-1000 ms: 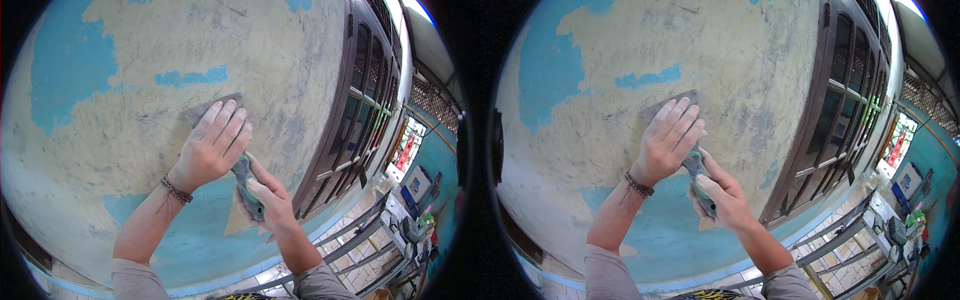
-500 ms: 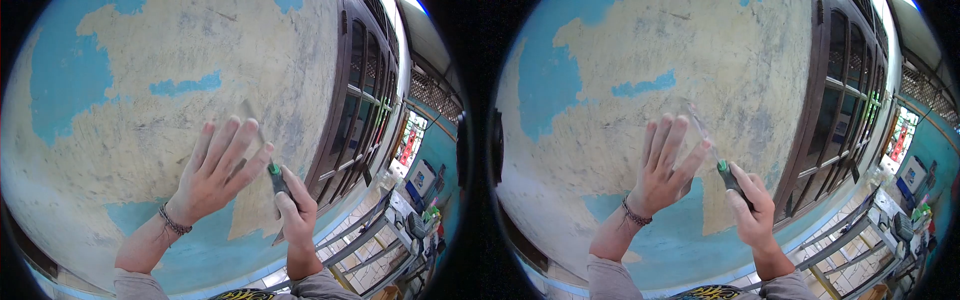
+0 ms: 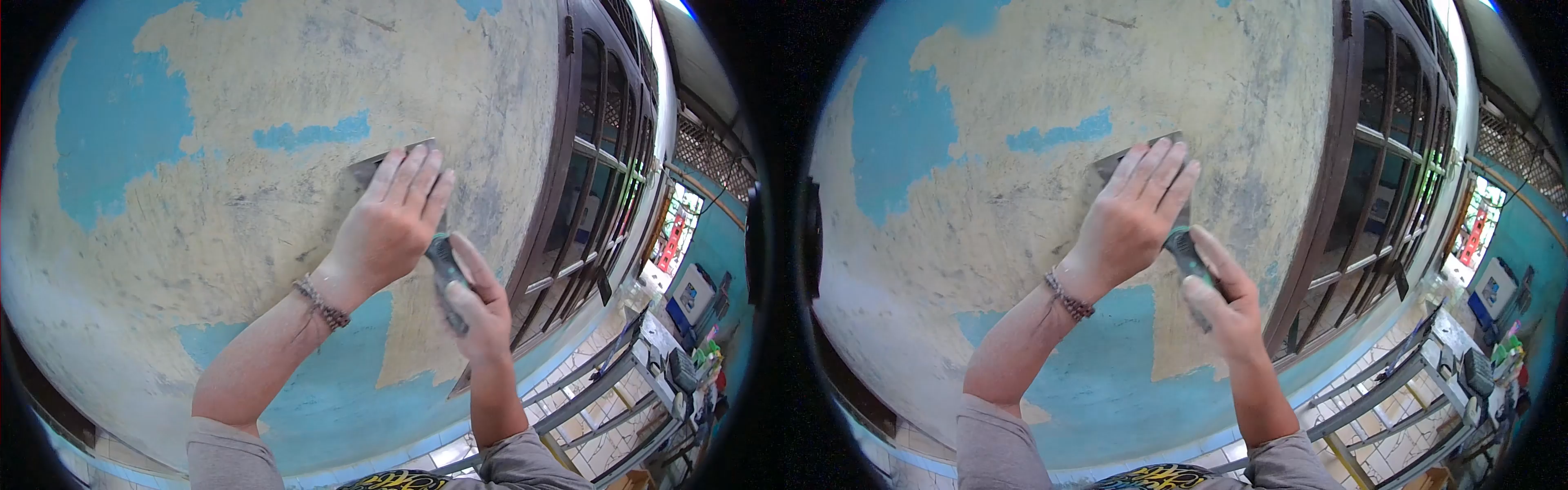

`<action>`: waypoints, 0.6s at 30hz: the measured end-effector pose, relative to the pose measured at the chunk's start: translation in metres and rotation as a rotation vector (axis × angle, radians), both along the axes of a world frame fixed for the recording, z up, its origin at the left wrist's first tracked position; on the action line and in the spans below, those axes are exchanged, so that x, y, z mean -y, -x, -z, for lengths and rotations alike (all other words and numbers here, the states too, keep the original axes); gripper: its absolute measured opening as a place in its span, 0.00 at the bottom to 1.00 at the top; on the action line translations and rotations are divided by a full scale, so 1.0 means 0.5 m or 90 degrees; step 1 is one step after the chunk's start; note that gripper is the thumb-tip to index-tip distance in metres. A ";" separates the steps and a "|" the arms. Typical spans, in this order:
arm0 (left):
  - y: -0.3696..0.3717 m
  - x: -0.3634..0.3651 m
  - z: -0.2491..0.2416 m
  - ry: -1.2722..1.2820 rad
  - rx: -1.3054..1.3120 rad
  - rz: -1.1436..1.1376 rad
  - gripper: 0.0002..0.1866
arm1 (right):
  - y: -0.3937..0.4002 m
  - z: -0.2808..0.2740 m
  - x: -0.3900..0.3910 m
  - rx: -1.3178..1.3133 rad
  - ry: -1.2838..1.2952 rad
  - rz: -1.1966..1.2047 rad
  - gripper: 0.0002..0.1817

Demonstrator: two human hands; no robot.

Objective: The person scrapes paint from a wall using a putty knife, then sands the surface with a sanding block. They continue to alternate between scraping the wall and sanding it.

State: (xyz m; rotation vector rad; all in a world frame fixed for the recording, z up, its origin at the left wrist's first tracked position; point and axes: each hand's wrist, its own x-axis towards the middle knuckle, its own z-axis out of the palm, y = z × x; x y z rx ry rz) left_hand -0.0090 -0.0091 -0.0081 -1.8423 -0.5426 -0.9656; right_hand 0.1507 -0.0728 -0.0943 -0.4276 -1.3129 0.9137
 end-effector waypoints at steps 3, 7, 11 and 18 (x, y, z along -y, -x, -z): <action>-0.020 -0.013 -0.033 -0.027 -0.018 0.005 0.26 | -0.003 -0.057 -0.007 -0.018 0.022 0.015 0.33; -0.018 -0.026 -0.037 -0.012 -0.007 0.076 0.25 | -0.039 -0.090 -0.004 0.052 0.042 -0.010 0.32; -0.027 -0.042 -0.036 -0.022 0.012 0.102 0.22 | -0.044 -0.108 0.007 0.105 0.032 0.091 0.29; -0.038 -0.039 -0.045 -0.008 0.040 0.117 0.19 | -0.053 -0.127 0.006 0.128 0.035 0.092 0.28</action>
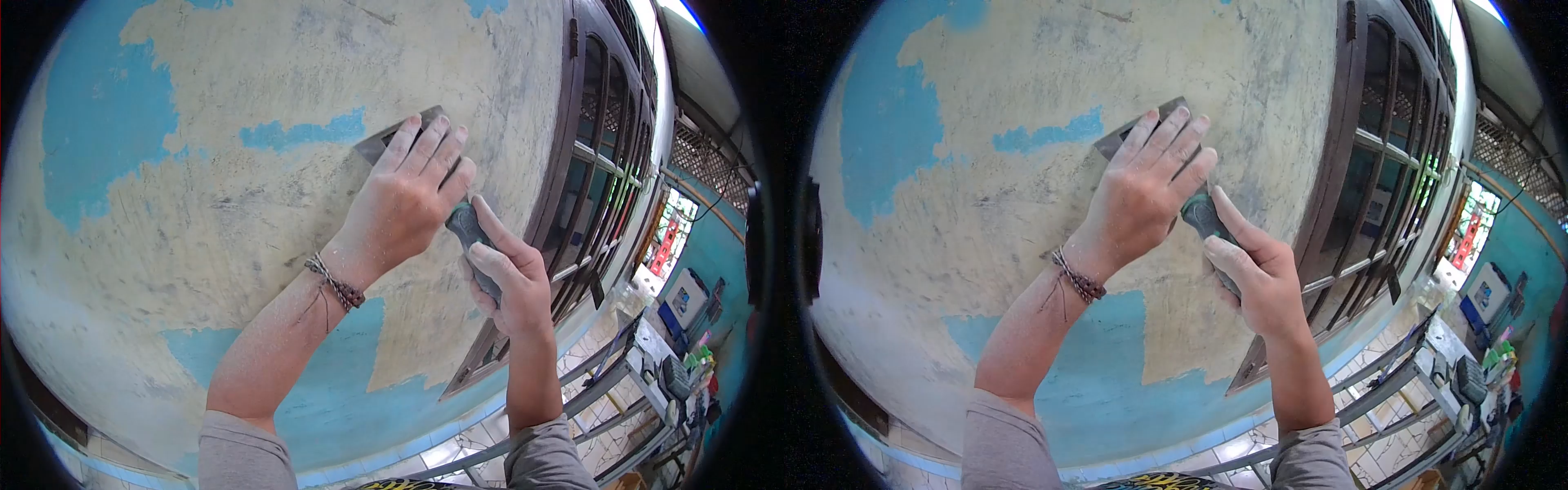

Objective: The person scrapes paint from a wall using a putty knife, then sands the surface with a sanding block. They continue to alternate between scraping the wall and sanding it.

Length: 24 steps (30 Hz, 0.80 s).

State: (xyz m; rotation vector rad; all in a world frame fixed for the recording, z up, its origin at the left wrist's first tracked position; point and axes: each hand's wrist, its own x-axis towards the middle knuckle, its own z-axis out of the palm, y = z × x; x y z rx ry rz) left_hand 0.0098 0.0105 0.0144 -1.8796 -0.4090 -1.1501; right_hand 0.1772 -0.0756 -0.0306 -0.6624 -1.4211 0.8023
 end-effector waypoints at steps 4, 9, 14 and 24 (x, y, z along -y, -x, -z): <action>-0.005 -0.009 -0.028 -0.031 0.028 -0.021 0.19 | -0.008 -0.032 -0.017 0.003 -0.004 0.005 0.28; -0.044 0.001 -0.008 -0.017 0.097 -0.041 0.18 | -0.042 -0.072 0.000 0.101 0.003 0.042 0.27; -0.053 0.002 -0.027 -0.029 0.129 -0.089 0.15 | -0.056 -0.101 -0.005 0.188 -0.036 0.087 0.26; -0.059 -0.008 -0.022 -0.032 0.189 0.009 0.15 | -0.109 -0.212 -0.019 0.510 -0.087 0.094 0.25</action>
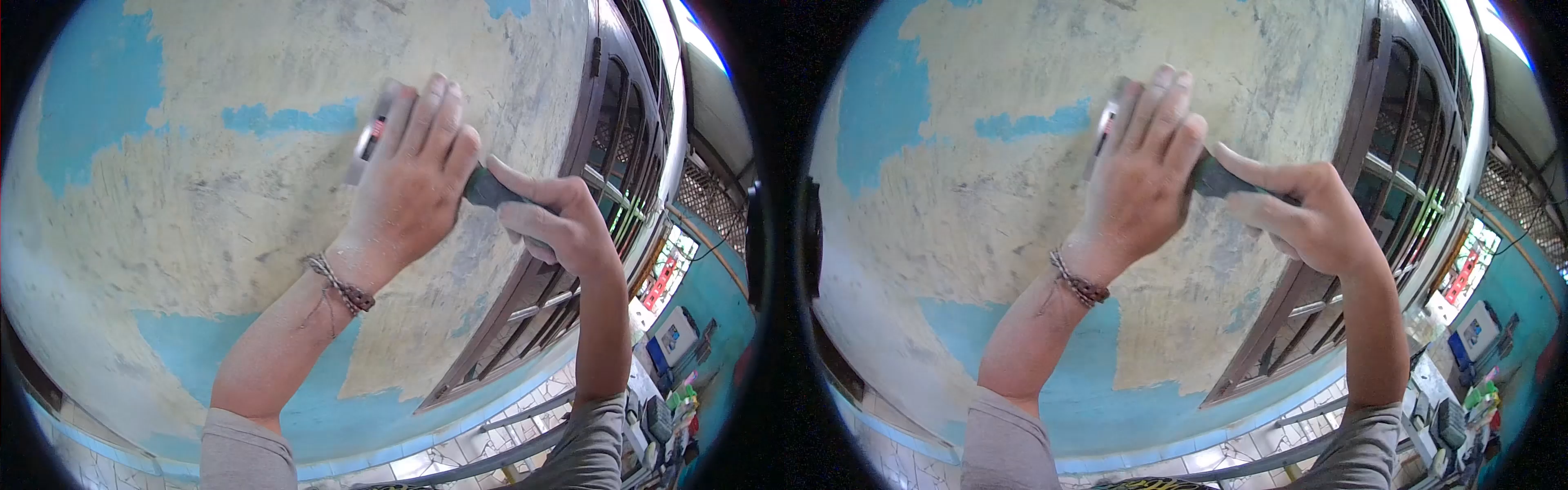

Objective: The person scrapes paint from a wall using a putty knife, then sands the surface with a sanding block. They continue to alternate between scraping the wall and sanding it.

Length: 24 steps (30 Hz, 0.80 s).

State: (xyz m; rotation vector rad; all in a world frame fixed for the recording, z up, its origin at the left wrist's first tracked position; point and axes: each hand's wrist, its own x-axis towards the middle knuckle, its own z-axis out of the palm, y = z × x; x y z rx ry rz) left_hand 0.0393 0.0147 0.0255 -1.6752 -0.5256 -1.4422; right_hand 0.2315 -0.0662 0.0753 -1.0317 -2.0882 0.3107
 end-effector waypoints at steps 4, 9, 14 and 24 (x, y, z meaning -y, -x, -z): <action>0.000 0.001 0.022 -0.019 0.051 -0.058 0.14 | 0.005 -0.001 -0.010 0.077 -0.061 -0.024 0.25; -0.009 0.004 0.048 -0.019 0.069 -0.061 0.14 | 0.006 0.011 0.001 0.129 -0.095 -0.007 0.25; 0.022 0.007 0.049 -0.043 0.091 -0.072 0.14 | 0.045 -0.003 0.017 0.161 -0.044 0.029 0.24; -0.012 0.015 0.071 0.003 0.073 -0.006 0.12 | 0.022 0.034 0.021 0.094 -0.042 -0.010 0.24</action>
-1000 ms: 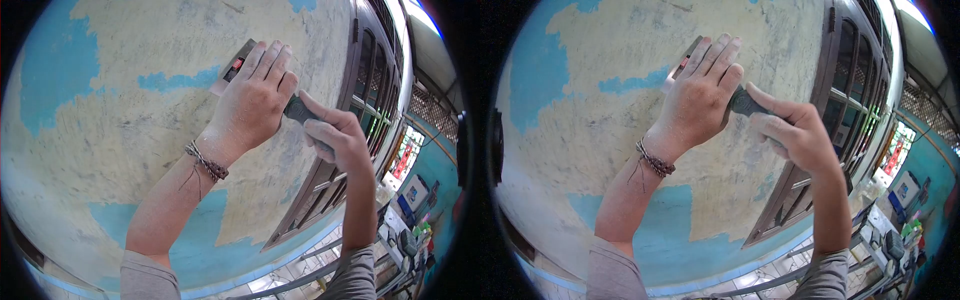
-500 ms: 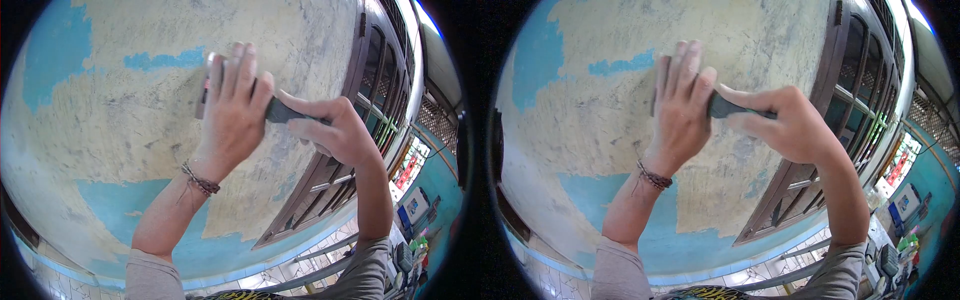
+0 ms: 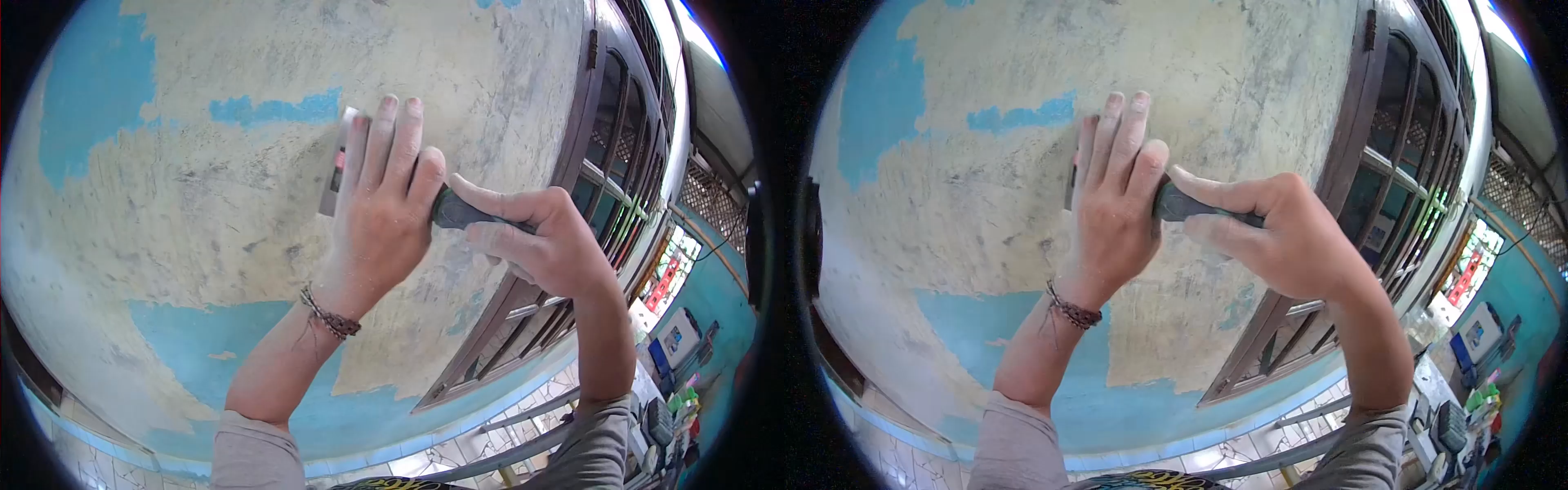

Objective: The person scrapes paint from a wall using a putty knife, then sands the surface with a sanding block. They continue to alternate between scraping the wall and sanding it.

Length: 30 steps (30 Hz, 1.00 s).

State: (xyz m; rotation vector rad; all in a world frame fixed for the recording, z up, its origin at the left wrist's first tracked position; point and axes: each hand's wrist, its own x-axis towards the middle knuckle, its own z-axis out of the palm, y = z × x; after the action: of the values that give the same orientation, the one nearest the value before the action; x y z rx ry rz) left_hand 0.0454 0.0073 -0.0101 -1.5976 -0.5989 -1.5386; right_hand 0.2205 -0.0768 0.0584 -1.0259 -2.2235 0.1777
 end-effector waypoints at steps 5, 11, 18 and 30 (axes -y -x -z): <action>0.035 -0.002 -0.023 -0.035 -0.017 -0.054 0.11 | 0.025 -0.017 -0.004 0.016 0.049 0.030 0.25; 0.055 0.022 0.010 0.028 -0.080 -0.012 0.10 | 0.028 0.044 0.019 -0.037 0.084 -0.003 0.26; 0.146 0.040 0.013 0.048 -0.306 0.027 0.05 | 0.075 0.250 -0.011 -0.532 0.425 -0.428 0.37; 0.160 0.005 -0.040 -0.006 -0.358 -0.019 0.20 | 0.226 0.282 -0.011 -0.926 0.416 -0.566 0.34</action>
State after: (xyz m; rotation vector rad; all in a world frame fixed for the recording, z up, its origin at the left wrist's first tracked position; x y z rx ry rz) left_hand -0.0344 0.0048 0.0098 -1.8945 -0.2979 -0.9945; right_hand 0.1074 -0.0715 -0.0826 0.0830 -1.0221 1.5292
